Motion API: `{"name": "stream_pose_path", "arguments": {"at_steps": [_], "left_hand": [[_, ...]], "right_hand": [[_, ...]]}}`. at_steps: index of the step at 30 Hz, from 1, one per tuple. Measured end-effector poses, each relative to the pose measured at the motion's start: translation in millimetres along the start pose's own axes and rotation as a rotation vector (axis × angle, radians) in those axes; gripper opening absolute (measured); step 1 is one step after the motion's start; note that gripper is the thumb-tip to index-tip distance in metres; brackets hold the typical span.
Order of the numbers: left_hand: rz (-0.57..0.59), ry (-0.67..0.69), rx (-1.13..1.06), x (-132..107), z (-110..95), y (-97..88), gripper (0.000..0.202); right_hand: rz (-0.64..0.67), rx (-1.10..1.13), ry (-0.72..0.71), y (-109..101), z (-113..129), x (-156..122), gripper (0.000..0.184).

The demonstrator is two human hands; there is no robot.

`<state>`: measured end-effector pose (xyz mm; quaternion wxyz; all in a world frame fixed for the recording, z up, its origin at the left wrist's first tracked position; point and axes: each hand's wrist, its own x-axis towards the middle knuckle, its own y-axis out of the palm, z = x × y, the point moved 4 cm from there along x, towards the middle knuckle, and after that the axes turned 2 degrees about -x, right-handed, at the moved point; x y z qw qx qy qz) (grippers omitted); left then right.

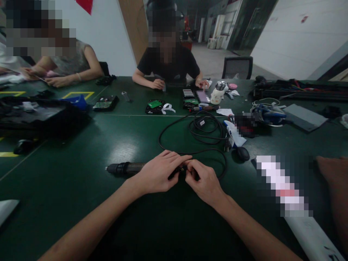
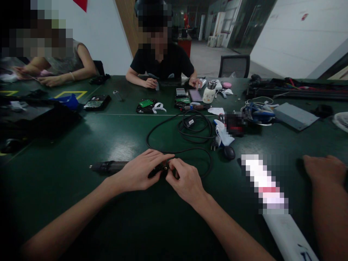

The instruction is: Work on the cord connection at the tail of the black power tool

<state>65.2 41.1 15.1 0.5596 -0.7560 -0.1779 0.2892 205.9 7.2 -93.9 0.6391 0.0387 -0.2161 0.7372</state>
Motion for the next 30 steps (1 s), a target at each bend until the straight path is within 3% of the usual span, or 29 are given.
{"name": "stream_pose_path", "arguments": {"at_steps": [4,10,16,22,30], "left_hand": [[-0.015,-0.010,0.015,0.0,0.6,0.3,0.064],[-0.007,-0.008,0.005,-0.8,1.5,1.2,0.067],[-0.015,-0.024,0.055,-0.2,1.8,1.9,0.054],[-0.019,0.004,-0.011,-0.4,-1.3,-2.8,0.066],[-0.028,-0.018,0.016,0.5,0.9,0.1,0.058]], "right_hand": [[0.007,-0.006,-0.004,0.9,0.0,0.4,0.006],[0.006,-0.011,-0.002,1.4,-3.6,0.3,0.010],[0.019,0.001,-0.008,0.2,-3.0,-0.3,0.016],[0.028,-0.011,-0.034,-1.4,-1.4,-0.2,0.019],[0.024,-0.029,-0.012,-1.4,-3.7,-1.0,0.022]]}}
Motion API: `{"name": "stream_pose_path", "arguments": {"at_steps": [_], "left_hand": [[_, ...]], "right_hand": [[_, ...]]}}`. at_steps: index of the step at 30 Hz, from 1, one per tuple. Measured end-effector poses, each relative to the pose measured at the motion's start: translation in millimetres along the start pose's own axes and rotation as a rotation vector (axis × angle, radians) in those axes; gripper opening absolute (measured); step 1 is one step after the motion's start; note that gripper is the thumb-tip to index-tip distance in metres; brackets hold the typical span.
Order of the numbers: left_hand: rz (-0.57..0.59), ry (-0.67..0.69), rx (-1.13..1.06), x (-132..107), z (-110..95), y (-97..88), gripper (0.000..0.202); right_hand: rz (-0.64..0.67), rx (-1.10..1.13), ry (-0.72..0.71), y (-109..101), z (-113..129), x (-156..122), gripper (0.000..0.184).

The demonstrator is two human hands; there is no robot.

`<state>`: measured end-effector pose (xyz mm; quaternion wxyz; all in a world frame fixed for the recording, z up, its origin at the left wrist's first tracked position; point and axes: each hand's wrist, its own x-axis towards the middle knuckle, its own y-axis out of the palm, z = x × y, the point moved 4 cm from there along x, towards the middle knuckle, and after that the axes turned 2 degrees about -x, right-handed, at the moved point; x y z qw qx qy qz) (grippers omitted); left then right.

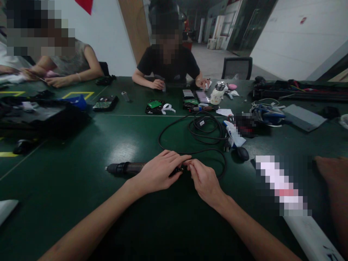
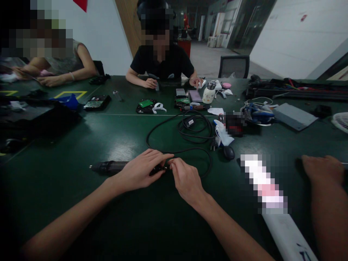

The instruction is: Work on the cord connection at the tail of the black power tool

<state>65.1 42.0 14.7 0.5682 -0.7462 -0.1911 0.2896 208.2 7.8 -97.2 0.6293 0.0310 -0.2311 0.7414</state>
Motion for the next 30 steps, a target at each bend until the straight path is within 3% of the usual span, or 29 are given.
{"name": "stream_pose_path", "arguments": {"at_steps": [13,19,24,30], "left_hand": [[0.011,0.022,-0.007,-1.1,-1.2,-0.6,0.064],[0.003,0.021,0.044,-0.1,-0.1,0.2,0.057],[0.036,0.017,0.021,0.7,-2.2,-0.9,0.066],[0.012,0.025,0.078,1.9,-1.4,3.0,0.057]], "right_hand": [[-0.016,-0.017,-0.011,-0.1,1.3,-0.1,0.021],[-0.016,0.018,-0.024,-0.2,3.6,1.6,0.017],[-0.046,0.012,0.031,-0.1,2.2,2.0,0.010],[-0.044,0.006,0.010,-3.0,3.8,0.3,0.014]]}}
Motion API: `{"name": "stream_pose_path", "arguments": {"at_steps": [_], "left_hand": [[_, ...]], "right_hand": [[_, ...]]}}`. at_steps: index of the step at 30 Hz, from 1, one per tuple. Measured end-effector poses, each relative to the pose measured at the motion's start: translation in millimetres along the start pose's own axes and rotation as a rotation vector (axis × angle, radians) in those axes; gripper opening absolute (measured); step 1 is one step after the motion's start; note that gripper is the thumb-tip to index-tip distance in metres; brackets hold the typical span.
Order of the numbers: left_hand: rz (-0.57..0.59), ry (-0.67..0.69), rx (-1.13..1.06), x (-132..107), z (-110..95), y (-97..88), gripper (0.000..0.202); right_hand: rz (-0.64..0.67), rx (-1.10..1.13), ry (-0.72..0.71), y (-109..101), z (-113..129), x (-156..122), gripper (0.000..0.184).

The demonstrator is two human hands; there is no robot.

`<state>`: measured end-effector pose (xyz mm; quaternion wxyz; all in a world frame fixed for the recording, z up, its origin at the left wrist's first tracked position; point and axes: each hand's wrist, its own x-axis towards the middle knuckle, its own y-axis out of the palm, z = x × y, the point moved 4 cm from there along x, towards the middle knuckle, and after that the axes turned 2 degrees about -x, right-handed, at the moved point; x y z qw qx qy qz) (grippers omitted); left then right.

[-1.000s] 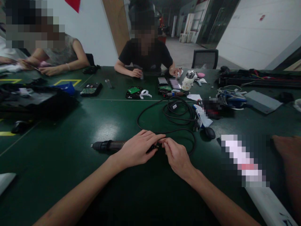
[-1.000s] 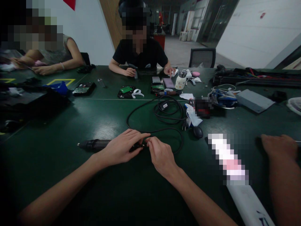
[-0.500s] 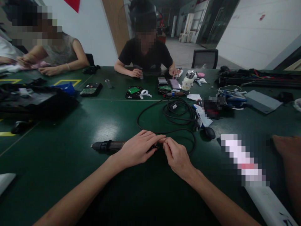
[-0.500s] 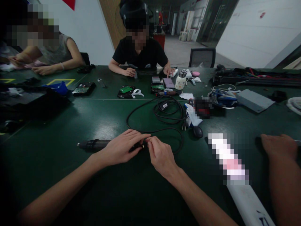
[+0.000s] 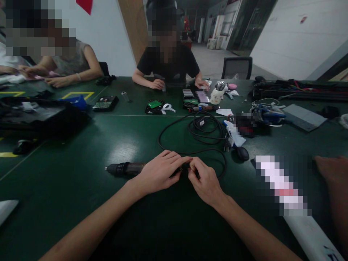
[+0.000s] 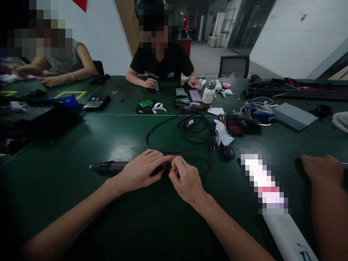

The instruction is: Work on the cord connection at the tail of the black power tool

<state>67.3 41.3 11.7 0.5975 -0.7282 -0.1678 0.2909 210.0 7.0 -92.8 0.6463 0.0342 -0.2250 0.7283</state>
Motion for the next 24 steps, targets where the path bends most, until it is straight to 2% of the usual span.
{"name": "stream_pose_path", "arguments": {"at_steps": [5,11,19,24], "left_hand": [[-0.008,0.004,-0.014,-0.9,1.0,0.5,0.058],[0.009,-0.020,-0.025,-1.8,0.7,-1.8,0.061],[0.008,-0.024,-0.009,-1.4,0.3,-1.2,0.059],[0.014,-0.021,-0.026,-2.0,-0.2,-0.5,0.064]], "right_hand": [[0.032,-0.026,-0.007,0.8,1.9,-0.3,0.020],[0.029,-0.010,0.029,2.5,-0.6,0.0,0.010],[0.038,-0.026,0.034,2.1,0.5,0.0,0.009],[0.030,-0.024,0.020,1.5,1.8,0.5,0.012]]}}
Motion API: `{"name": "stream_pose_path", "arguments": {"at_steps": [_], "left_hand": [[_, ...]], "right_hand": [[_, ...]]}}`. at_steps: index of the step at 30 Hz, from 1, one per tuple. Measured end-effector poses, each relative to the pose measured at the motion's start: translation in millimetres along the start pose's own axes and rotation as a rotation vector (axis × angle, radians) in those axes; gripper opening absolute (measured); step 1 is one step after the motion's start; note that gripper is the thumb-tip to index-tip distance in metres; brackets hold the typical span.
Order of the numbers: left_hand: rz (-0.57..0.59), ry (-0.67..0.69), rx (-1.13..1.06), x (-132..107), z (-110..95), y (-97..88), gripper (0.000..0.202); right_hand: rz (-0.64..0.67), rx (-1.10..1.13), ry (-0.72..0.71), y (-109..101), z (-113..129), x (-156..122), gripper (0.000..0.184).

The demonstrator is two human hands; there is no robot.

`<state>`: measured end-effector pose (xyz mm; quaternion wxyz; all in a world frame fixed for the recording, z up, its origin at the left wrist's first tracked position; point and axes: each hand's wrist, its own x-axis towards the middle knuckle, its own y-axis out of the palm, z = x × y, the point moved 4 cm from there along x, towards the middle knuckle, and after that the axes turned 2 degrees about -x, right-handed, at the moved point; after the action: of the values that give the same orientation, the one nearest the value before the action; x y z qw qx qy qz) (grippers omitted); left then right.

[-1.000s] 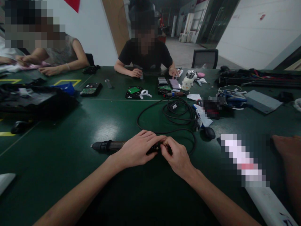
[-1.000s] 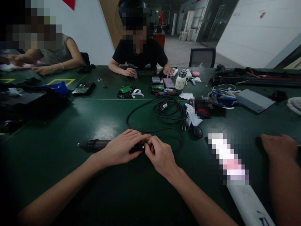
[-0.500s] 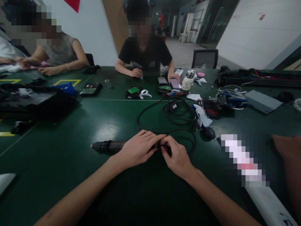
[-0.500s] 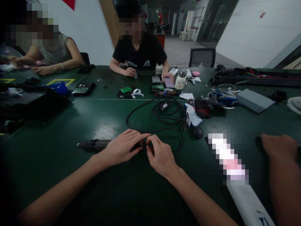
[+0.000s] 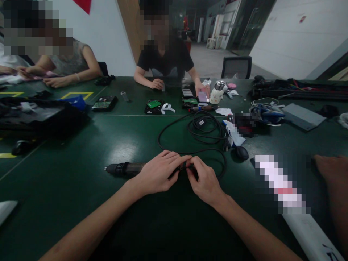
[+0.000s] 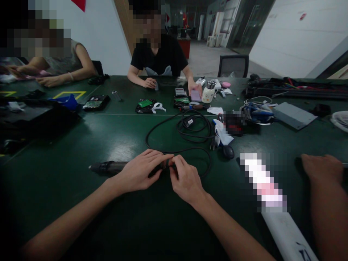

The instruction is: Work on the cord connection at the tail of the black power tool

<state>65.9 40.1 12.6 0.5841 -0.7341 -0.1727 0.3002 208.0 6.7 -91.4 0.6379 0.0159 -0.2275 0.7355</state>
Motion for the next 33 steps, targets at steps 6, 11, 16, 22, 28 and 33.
{"name": "stream_pose_path", "arguments": {"at_steps": [6,11,16,22,28,33], "left_hand": [[-0.005,-0.008,0.065,-1.1,0.8,3.6,0.058],[-0.007,0.016,0.032,-1.2,-1.8,2.0,0.062],[-0.023,-0.006,0.087,-0.2,0.0,3.2,0.057],[-0.009,0.020,0.042,-0.5,-1.7,1.8,0.062],[-0.014,0.000,0.091,-0.2,-0.8,2.7,0.060],[-0.024,0.017,0.057,-0.1,-0.8,2.3,0.060]], "right_hand": [[0.000,-0.001,-0.031,0.6,-0.4,1.0,0.014],[-0.001,-0.019,-0.049,1.1,-0.4,1.1,0.015],[-0.008,-0.008,-0.045,0.9,0.1,1.0,0.016],[-0.017,-0.020,-0.046,1.4,0.1,0.7,0.016],[-0.008,-0.028,-0.044,0.8,0.2,0.4,0.016],[0.000,-0.027,-0.037,1.2,0.1,0.4,0.017]]}}
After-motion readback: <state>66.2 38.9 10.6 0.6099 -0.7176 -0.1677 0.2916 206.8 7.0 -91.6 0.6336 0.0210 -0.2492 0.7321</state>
